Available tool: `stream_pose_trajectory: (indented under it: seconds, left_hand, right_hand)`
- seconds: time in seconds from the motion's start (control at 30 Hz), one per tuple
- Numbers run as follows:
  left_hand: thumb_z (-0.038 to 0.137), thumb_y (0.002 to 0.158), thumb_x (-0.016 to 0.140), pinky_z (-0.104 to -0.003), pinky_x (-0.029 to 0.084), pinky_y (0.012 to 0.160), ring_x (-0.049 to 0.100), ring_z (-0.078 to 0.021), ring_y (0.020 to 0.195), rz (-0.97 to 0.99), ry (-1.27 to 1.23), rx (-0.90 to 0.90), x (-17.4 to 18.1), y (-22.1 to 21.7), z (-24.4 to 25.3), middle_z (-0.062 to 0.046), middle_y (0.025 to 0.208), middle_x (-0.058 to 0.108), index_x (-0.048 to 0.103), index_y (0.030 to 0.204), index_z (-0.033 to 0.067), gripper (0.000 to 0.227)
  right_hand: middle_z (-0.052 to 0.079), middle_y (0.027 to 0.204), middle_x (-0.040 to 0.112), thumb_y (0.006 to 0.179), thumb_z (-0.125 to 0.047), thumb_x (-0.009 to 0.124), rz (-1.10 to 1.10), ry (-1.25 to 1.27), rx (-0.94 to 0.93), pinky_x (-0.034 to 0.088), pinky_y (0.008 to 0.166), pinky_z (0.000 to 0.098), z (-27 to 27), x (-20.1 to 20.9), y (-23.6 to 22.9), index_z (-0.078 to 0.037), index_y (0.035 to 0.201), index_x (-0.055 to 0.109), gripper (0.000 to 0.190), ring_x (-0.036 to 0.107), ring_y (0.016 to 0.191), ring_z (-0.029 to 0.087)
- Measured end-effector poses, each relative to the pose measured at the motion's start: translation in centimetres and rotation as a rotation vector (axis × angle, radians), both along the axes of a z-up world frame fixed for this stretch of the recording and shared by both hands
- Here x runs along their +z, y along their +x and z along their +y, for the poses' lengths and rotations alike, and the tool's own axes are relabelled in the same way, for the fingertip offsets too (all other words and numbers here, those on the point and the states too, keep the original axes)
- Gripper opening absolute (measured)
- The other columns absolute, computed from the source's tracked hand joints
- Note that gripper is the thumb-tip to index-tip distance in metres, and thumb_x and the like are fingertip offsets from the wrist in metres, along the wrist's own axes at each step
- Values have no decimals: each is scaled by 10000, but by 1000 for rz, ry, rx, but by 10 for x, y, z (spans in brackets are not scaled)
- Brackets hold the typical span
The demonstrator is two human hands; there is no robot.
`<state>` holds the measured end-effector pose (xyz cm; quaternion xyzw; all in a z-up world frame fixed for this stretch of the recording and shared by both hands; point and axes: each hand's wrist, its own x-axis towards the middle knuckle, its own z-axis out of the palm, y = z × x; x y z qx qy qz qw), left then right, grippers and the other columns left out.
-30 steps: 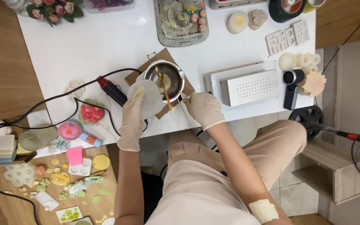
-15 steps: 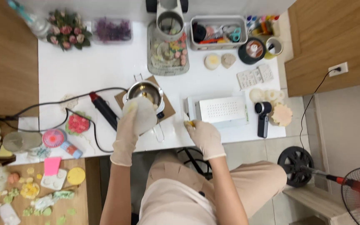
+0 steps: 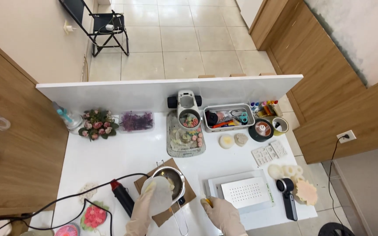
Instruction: Cleaning and scraping excess wax from silicone candle molds using a scraper and melting excess wax into a pot.
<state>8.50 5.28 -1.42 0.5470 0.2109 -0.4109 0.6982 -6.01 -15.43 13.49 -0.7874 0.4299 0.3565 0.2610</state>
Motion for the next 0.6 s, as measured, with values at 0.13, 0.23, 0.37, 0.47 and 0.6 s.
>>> stream_pose_trajectory:
  seconds: [0.13,0.23,0.37,0.47,0.6]
  left_hand:
    - [361,964,648,-357,483,981,638,-230,1110,9,-31,-44,-27,34,-31,-176,1222,719,661,1316,-48,540]
    - [309,936,649,-287,466,964,647,-156,1097,-237,112,-206,3,45,-81,-95,1218,750,702,1268,-10,464]
    - [401,947,626,-433,544,753,663,-293,817,-323,317,-605,155,40,-147,-150,935,752,746,1195,10,478]
    - [471,933,610,-444,575,759,707,-325,792,-566,510,-864,219,21,-165,-144,852,766,789,1156,126,448]
    - [493,943,565,-471,564,872,710,-360,935,-980,876,-1192,237,-4,-160,-108,924,741,748,1129,264,346]
  right_hand:
    - [99,1120,754,963,-580,508,-56,-86,-52,543,995,414,-20,-41,-10,-250,1311,687,512,700,1121,289]
    - [85,1204,728,962,-551,555,26,39,-81,510,1079,358,-56,-89,-36,-246,1383,633,526,694,1190,231]
    - [112,1171,756,978,-562,525,-73,72,-182,500,1083,306,-79,-125,-80,-173,1341,663,549,718,1164,223]
    - [110,1202,743,970,-537,558,-111,88,-195,494,1091,295,-88,-167,-108,-151,1363,640,557,713,1186,219]
    - [125,1220,722,975,-459,556,-155,200,-177,489,1097,316,-79,-99,-100,-163,1414,591,531,692,1204,245]
